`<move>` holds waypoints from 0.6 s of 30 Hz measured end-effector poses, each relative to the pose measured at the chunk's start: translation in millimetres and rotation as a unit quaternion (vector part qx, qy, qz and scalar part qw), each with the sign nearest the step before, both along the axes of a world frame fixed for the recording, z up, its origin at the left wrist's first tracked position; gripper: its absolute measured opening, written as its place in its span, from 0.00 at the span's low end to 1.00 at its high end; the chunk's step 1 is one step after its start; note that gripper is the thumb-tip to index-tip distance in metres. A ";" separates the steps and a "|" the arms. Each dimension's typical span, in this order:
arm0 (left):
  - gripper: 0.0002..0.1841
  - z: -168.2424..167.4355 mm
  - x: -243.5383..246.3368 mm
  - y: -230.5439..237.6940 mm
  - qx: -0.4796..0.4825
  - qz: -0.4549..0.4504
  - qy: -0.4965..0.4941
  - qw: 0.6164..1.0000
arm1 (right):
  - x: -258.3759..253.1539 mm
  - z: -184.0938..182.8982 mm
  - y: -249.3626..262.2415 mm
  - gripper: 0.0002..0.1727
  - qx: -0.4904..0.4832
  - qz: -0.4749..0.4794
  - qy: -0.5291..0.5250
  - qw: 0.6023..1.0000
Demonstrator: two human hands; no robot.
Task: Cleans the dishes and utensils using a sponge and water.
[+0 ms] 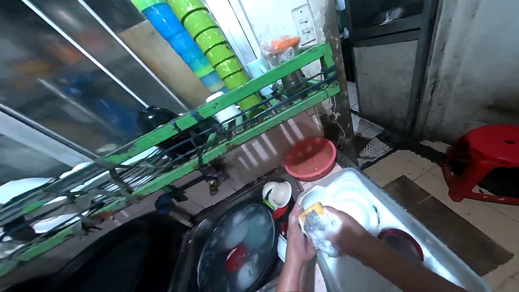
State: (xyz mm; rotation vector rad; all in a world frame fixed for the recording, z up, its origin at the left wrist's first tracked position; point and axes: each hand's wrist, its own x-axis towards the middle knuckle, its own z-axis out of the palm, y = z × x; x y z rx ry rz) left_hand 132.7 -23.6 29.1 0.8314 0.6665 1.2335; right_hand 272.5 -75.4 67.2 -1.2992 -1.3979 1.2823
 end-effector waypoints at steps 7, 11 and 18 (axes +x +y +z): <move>0.31 -64.6 -149.1 28.4 -0.140 0.365 0.132 0.911 | 55.0 -38.4 -41.6 0.25 0.028 0.190 -0.335 0.922; 0.27 -64.6 -154.9 35.2 -0.176 0.414 0.203 0.870 | 43.0 -57.3 -56.0 0.23 0.070 0.250 -0.408 0.875; 0.38 -40.8 53.5 22.2 0.195 -0.078 0.504 0.838 | 33.5 -77.5 -61.5 0.25 0.064 0.278 -0.401 0.871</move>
